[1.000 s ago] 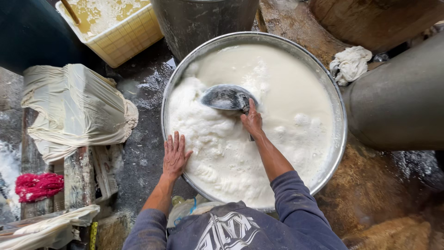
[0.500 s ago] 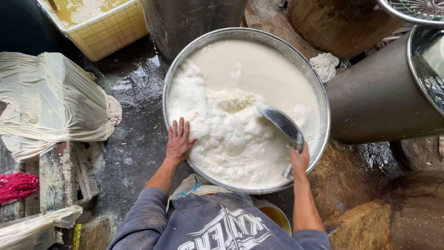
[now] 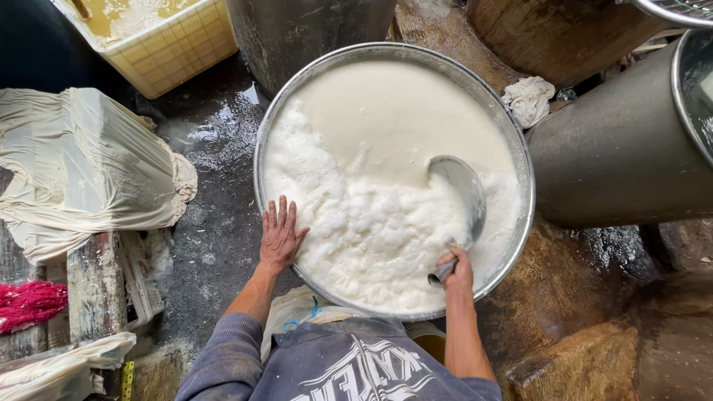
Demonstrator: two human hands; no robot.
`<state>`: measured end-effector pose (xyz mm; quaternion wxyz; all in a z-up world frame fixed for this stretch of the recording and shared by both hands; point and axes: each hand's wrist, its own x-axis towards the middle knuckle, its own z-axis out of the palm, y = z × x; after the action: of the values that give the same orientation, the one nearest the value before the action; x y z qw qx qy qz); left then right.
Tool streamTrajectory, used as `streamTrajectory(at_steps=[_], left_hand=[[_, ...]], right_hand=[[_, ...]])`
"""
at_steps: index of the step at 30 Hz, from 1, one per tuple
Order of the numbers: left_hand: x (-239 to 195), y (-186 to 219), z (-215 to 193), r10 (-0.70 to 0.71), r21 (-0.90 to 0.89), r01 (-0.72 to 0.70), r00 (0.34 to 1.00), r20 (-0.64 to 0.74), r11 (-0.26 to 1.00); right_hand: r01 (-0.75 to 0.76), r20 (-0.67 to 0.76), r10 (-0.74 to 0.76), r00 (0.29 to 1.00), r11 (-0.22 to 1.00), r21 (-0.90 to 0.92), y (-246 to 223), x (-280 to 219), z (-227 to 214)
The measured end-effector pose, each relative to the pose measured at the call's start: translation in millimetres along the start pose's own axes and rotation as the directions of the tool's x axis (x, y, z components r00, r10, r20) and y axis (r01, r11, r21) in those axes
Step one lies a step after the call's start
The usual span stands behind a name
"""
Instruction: The person repeatedly scoops a white foamy substance from a large metal basin using a metal ladle and transfers it into a blue plastic bucket. The person occasionally rinses the ladle in a smaller bucket of water before continuing the transfer.
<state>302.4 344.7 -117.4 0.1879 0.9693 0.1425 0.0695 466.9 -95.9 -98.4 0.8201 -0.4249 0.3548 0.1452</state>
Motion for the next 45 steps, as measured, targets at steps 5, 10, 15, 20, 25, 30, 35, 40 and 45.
streamTrajectory(at_steps=[5, 10, 15, 20, 25, 30, 35, 40, 45], left_hand=[[0.0, 0.8, 0.6, -0.024, 0.043, 0.024, 1.0, -0.001, 0.999], [0.0, 1.4, 1.1, -0.054, 0.073, 0.053, 0.998, 0.016, 0.996], [-0.2, 2.5, 1.2, -0.092, 0.093, 0.087, 0.994, 0.052, 0.992], [0.3, 3.4, -1.5, -0.121, 0.084, 0.116, 0.991, 0.057, 0.99], [-0.9, 6.1, 0.2, -0.115, 0.097, 0.111, 0.993, 0.034, 0.989], [-0.3, 11.1, 1.4, -0.092, 0.087, 0.093, 0.996, -0.014, 0.992], [-8.7, 36.2, 13.3, -0.052, 0.081, 0.051, 0.999, 0.005, 0.995], [-17.6, 45.5, 16.5, -0.021, 0.105, 0.017, 0.999, 0.04, 0.994], [-18.8, 41.6, 15.5, 0.022, 0.047, -0.022, 1.0, 0.0, 0.999]], right_hand=[[-0.114, 0.2, 0.102, 0.975, 0.992, 0.049, 5.6, 64.9, 68.9], [-0.185, 0.318, 0.199, 0.927, 0.98, -0.077, 14.8, 129.3, 148.4], [-0.126, 0.4, 0.185, 0.898, 0.977, -0.17, 23.4, 163.8, 232.5], [0.278, 0.421, 0.006, 0.907, 0.743, -0.608, 44.8, 144.0, 304.0], [0.69, 0.68, -0.133, 0.721, 0.224, -0.688, 72.4, 117.9, 308.2], [0.741, 0.744, -0.017, 0.668, -0.064, -0.668, 78.3, 85.8, 264.6], [0.674, 0.693, -0.06, 0.719, -0.183, -0.716, 52.6, 41.5, 211.6], [0.509, 0.527, -0.15, 0.836, -0.145, -0.849, 22.0, 4.6, 154.7], [0.612, 0.561, -0.393, 0.728, 0.003, -0.791, -3.8, -29.6, 88.5]])
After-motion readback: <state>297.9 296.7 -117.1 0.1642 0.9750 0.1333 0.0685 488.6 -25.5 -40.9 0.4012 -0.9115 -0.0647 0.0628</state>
